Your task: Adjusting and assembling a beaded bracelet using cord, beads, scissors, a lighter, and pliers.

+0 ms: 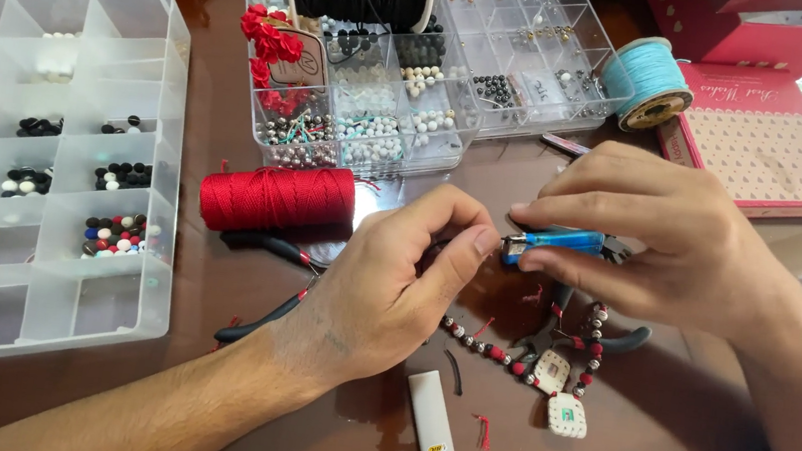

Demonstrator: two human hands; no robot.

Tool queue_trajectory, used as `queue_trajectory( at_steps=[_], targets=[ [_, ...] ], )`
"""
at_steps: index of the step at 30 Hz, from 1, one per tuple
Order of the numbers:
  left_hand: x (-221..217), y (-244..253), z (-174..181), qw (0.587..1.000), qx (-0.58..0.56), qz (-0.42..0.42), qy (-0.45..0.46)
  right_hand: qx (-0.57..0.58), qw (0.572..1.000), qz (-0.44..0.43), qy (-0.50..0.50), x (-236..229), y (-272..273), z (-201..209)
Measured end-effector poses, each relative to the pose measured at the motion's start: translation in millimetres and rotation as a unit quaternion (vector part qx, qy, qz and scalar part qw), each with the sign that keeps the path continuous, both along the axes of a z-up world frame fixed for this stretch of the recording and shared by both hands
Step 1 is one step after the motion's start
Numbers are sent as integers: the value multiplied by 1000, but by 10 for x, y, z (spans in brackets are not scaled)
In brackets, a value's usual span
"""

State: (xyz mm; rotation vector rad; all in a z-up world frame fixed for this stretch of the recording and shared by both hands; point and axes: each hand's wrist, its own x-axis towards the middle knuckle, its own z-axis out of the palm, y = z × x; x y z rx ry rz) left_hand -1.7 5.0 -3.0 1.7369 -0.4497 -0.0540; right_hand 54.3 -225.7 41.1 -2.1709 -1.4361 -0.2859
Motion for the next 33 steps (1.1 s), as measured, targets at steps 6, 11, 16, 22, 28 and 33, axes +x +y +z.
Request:
queue_trajectory(
  at_steps=[6, 11, 16, 22, 28, 33],
  targets=[
    [-9, -5, 2, 999, 5, -3, -38, 31, 997, 43, -53, -33, 51, -16],
    [-27, -35, -18, 987, 46, -3, -152, 6, 995, 0, -95, -71, 68, -32],
    [-42, -47, -58, 965, 81, 9, -249, -12, 995, -33, -96, -166, 126, 24],
    [-32, -65, -94, 942, 80, 46, -323, 41, 995, -89, -12, -260, 188, 105],
    [-55, -78, -114, 941, 84, 85, -318, 65, 990, -115, 59, -251, 202, 127],
    [-97, -81, -68, 968, 55, 80, -233, 63, 988, -104, 95, -186, 97, 125]
  ],
)
